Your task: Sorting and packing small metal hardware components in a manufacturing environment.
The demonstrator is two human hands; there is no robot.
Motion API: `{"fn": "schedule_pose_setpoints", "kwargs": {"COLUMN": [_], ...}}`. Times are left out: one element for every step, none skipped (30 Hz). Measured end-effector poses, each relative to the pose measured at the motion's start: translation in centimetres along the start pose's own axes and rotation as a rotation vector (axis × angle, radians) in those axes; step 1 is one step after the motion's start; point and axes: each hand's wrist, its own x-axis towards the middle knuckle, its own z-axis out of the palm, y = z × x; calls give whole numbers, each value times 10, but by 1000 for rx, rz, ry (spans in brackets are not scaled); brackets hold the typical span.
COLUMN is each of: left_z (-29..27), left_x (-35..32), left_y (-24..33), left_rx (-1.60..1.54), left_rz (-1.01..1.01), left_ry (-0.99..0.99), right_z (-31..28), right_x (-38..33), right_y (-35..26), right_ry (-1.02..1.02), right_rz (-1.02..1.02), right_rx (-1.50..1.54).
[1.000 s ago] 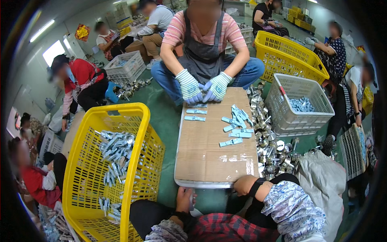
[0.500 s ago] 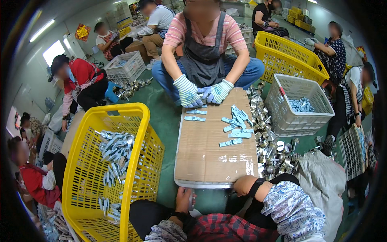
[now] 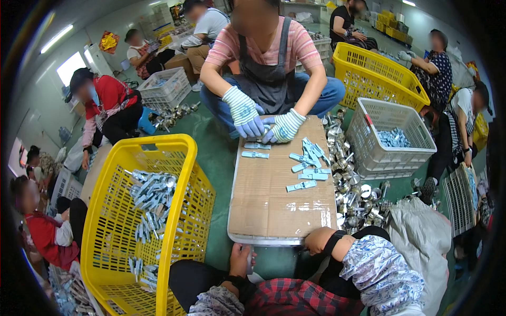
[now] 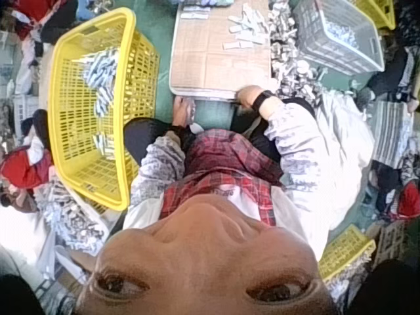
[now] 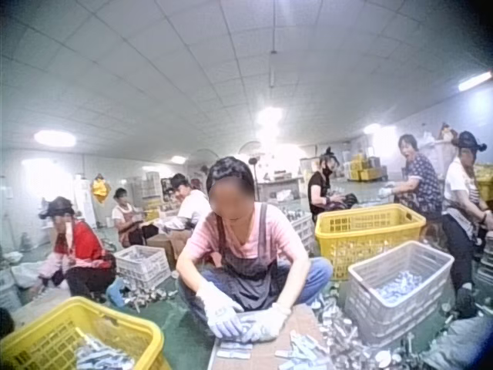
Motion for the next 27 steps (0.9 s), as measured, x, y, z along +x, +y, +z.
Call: {"fn": "schedule_pose_setpoints", "kwargs": {"left_z": [0, 0, 0, 1, 0, 0, 0, 0, -1, -2, -3, -3, -3, -3, -3, -5, -7, -8, -10, -11, -12, -12, -11, -9, -7, -5, -2], "left_x": [-1, -3, -4, -5, -6, -7, -8, -10, -12, -13, -14, -15, -16, -17, -18, -19, -20, -19, -19, -20, -20, -20, -20, -19, -22, -22, -18], "left_y": [1, 2, 3, 4, 4, 5, 5, 7, 8, 9, 10, 11, 12, 13, 13, 11, 8, 7, 8, 9, 8, 9, 10, 11, 11, 13, 18], "left_rx": [0, -8, -16, -17, -8, 2, 3, 7, 10, 12, 8, 3, 5, -1, -7, -7, -52, -97, -80, -82, -103, -125, -127, -123, -118, -119, -103], "left_rz": [2, -10, -21, -19, -19, -19, -17, -34, -50, -48, -55, -62, -55, -75, -95, -86, -110, -135, -157, -153, -155, -156, -155, -144, -143, -154, -144], "left_ry": [2, -1, -5, -7, -32, -56, -57, -53, -48, -49, -68, -87, -89, -85, -81, -82, -80, -79, -97, -97, -113, -129, -129, -139, -147, -147, -143], "right_z": [0, 0, 0, 0, 0, 0, 0, 1, 1, 3, 5, 8, 10, 13, 17, 17, 17, 16, 16, 17, 19, 18, 17, 18, 21, 23, 22], "right_x": [0, 0, 0, -1, -2, -4, -5, -6, -5, -5, -4, -1, 1, 3, 4, 3, 2, 2, 0, 1, 2, 1, 0, -2, -4, -1, 4], "right_y": [-1, -1, -1, -1, -1, -2, -2, -2, -2, -2, -1, 0, 1, 2, 2, 1, 1, 0, -2, -2, -2, -2, -2, -2, -3, -2, 3], "right_ry": [4, 5, 21, 36, 39, 50, 62, 65, 75, 84, 87, 96, 109, 116, 127, 139, 146, 145, 141, 143, 150, 157, 157, 180, 196, 186, 201], "right_rz": [1, -1, -7, -9, -7, 3, 11, 11, 12, 13, 13, 20, 29, 31, 36, 40, 43, 51, 57, 58, 58, 57, 58, 54, 49, 48, 66], "right_rx": [0, -2, -2, -1, -2, -2, -1, -1, 2, 5, 6, 11, 15, 14, 13, 10, 6, 13, 21, 18, 18, 18, 15, 19, 28, 33, 28]}}
